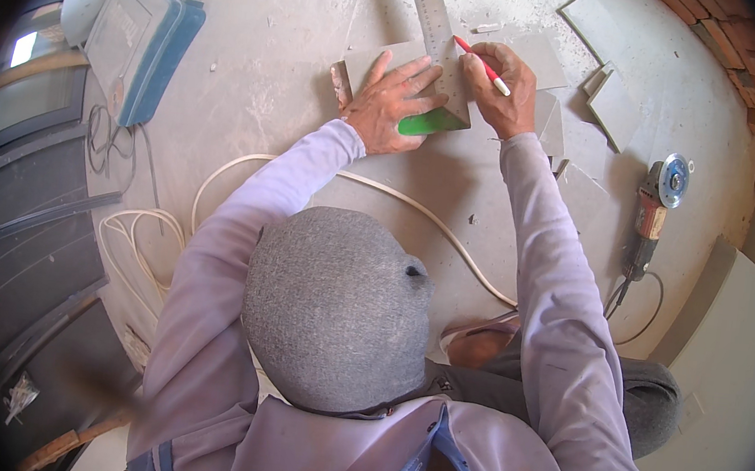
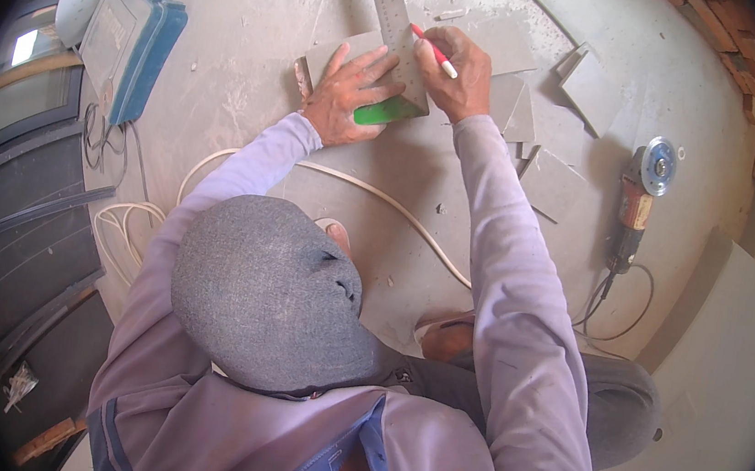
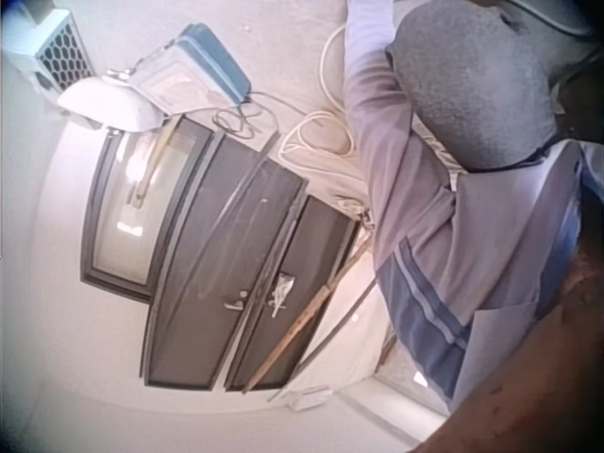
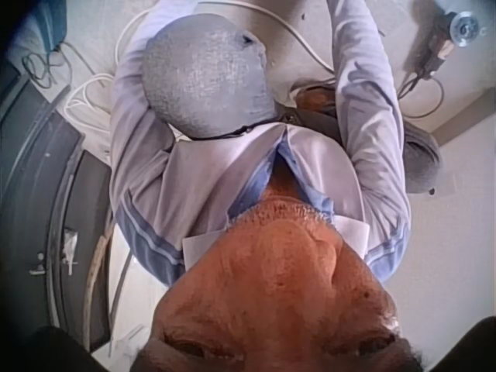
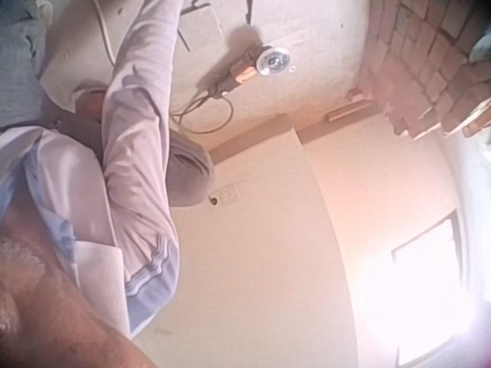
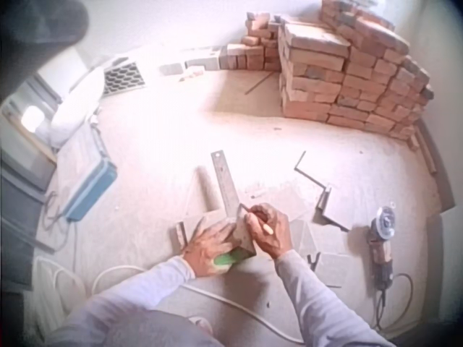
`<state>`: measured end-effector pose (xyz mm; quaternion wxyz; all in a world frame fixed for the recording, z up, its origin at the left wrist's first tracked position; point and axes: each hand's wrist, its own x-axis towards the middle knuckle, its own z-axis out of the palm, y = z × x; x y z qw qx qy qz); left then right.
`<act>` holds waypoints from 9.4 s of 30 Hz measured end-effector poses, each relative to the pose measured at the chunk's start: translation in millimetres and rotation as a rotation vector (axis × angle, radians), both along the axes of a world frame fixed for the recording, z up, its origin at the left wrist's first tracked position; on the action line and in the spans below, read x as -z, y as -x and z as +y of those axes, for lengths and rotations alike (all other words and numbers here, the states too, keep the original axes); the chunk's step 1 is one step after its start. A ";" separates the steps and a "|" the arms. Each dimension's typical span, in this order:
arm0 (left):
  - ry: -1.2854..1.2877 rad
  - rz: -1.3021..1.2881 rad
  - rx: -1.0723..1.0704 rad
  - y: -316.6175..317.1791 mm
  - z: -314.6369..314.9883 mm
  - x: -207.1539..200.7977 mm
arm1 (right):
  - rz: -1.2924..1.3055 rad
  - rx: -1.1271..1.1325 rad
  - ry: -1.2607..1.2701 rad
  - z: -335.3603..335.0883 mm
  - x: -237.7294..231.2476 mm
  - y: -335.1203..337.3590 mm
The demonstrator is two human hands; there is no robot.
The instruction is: The person measures a ceramic tile using a metal ruler and a red marker, then uses an angle grinder to cut the tile along the marked line. The person is sitting on the floor during the process.
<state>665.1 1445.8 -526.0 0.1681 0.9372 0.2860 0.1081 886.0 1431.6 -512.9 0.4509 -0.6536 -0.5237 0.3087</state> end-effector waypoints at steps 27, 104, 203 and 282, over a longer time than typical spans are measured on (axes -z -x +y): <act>-0.027 -0.069 -0.173 -7.5 -33.4 -2.8 | -1.214 -0.674 0.142 -154.5 -32.8 -9.7; 1.840 -0.892 -0.248 -56.3 -54.7 -75.0 | 0.550 -0.073 0.305 -115.1 -102.5 12.2; 0.256 -0.282 -0.322 18.7 50.8 -8.7 | 0.000 -0.031 0.419 -56.2 -58.2 47.2; -0.006 0.143 -0.312 0.2 29.0 -24.7 | 0.050 -0.080 0.408 -47.3 -19.5 37.4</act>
